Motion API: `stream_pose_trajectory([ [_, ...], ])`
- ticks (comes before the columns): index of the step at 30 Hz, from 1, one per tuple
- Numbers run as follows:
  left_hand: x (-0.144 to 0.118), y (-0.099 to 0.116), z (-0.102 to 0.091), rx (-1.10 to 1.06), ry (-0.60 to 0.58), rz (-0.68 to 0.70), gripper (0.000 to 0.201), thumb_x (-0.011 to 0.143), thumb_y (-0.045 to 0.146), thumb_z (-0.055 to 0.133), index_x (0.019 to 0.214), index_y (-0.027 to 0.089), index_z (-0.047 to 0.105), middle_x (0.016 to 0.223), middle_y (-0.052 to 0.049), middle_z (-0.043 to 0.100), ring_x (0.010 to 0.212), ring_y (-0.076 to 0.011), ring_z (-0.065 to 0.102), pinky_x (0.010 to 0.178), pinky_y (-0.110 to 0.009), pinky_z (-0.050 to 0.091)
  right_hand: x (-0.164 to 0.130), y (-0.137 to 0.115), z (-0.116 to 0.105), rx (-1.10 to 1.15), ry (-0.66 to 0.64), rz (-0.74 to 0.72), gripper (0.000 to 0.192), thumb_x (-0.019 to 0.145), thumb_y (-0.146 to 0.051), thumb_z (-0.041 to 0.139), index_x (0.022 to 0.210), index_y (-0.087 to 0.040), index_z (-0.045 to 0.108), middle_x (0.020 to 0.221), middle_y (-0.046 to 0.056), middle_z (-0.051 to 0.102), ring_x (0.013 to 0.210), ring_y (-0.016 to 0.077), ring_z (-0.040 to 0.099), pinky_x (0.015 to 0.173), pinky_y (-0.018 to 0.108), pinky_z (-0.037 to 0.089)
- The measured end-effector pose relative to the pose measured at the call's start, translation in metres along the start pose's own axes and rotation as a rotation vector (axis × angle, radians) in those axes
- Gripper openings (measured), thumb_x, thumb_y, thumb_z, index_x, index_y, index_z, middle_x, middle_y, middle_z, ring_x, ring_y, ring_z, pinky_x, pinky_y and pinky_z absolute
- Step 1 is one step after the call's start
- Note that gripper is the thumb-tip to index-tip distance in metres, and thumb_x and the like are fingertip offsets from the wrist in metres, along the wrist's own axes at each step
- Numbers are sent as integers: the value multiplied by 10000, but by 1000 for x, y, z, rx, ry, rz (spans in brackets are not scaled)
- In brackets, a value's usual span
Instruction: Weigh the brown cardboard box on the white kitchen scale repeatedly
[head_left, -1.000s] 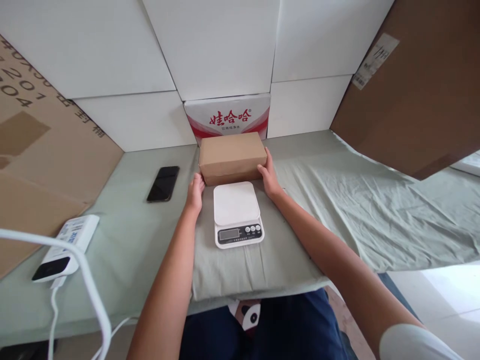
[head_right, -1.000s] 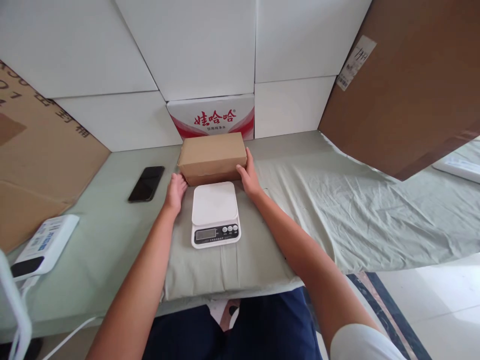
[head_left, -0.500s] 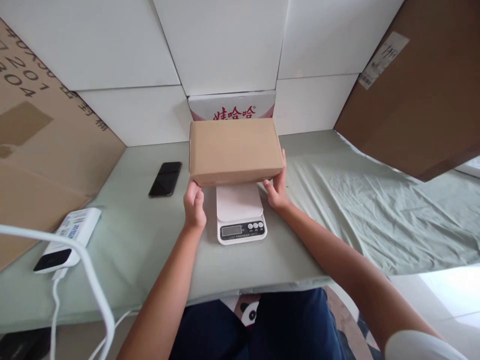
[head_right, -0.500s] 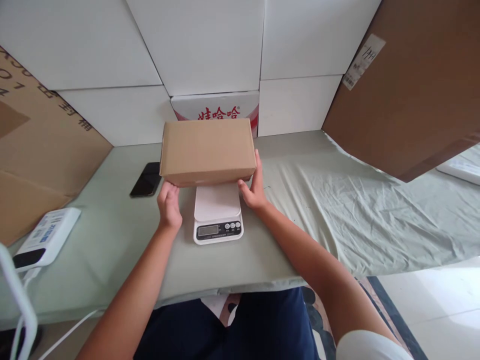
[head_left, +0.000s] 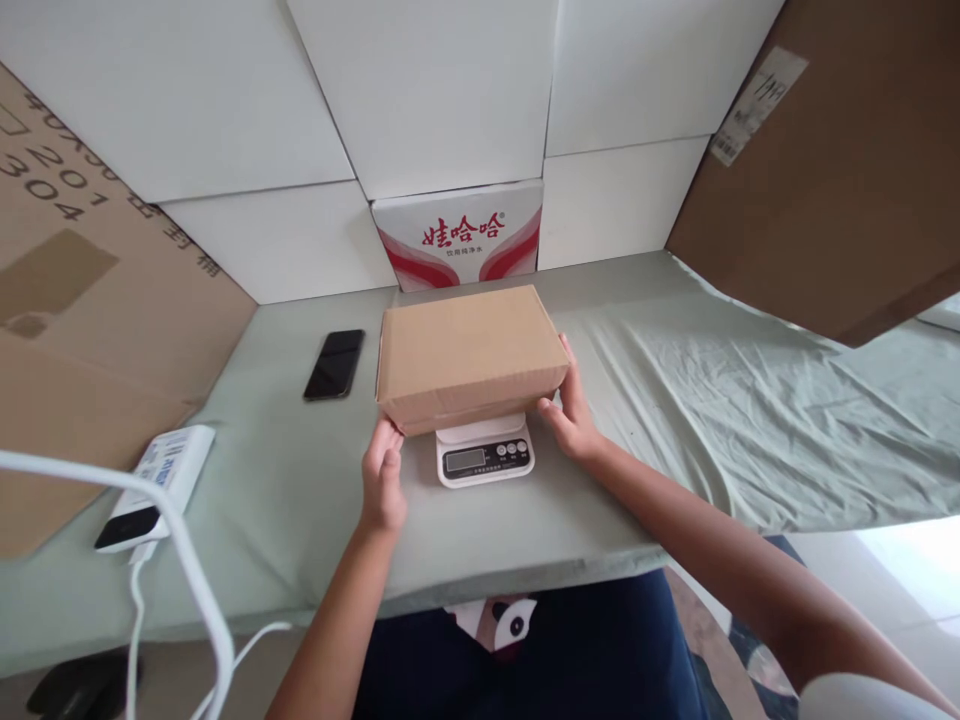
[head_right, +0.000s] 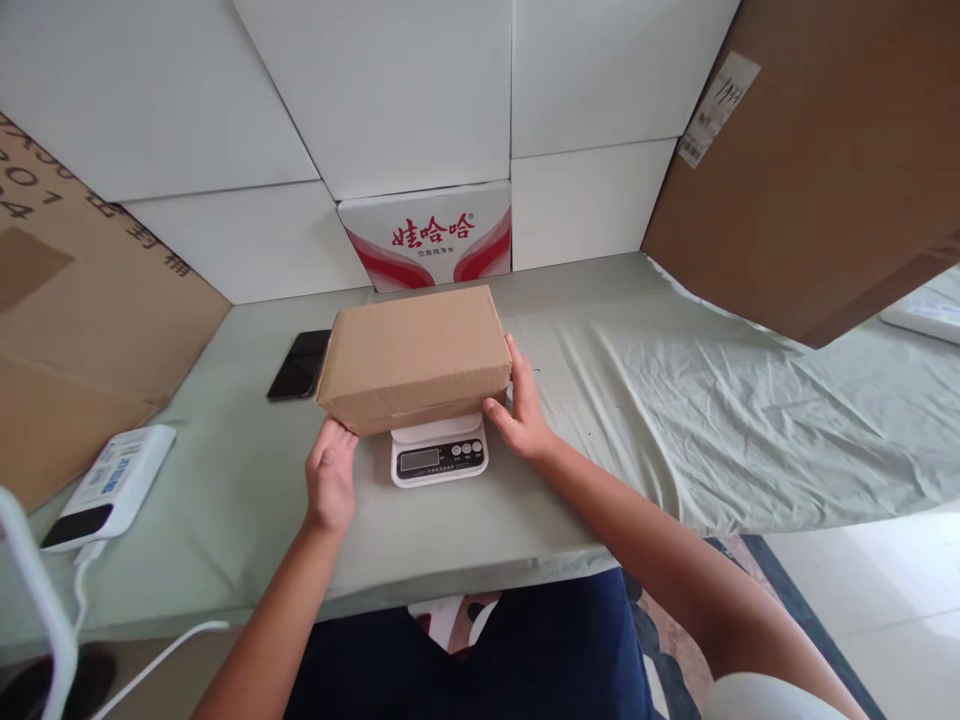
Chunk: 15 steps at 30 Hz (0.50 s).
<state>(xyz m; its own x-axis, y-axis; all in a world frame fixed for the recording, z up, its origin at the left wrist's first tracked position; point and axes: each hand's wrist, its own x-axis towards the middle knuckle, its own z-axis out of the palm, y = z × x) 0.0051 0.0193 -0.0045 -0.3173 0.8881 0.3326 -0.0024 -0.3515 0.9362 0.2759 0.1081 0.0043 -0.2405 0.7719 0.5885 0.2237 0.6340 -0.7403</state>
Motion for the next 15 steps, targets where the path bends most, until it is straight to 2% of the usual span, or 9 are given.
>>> stream_pose_trajectory([
  [6, -5, 3, -1, -5, 26, -4, 725, 873, 671, 573, 1419, 196, 615, 1434, -164, 640, 1425, -357, 530, 1151, -467, 456, -2, -3, -1, 13, -5, 8, 861, 946, -683, 475, 1649, -373, 86, 1664, 79, 321, 1539, 352, 340, 1244, 573, 377],
  [15, -9, 4, -2, 13, 34, 2, 724, 868, 677, 572, 1405, 195, 627, 1429, -172, 641, 1397, -361, 557, 1142, -476, 468, -10, -9, -4, 19, -19, 9, 844, 954, -661, 483, 1648, -392, 84, 1648, 83, 331, 1512, 355, 376, 1183, 567, 458],
])
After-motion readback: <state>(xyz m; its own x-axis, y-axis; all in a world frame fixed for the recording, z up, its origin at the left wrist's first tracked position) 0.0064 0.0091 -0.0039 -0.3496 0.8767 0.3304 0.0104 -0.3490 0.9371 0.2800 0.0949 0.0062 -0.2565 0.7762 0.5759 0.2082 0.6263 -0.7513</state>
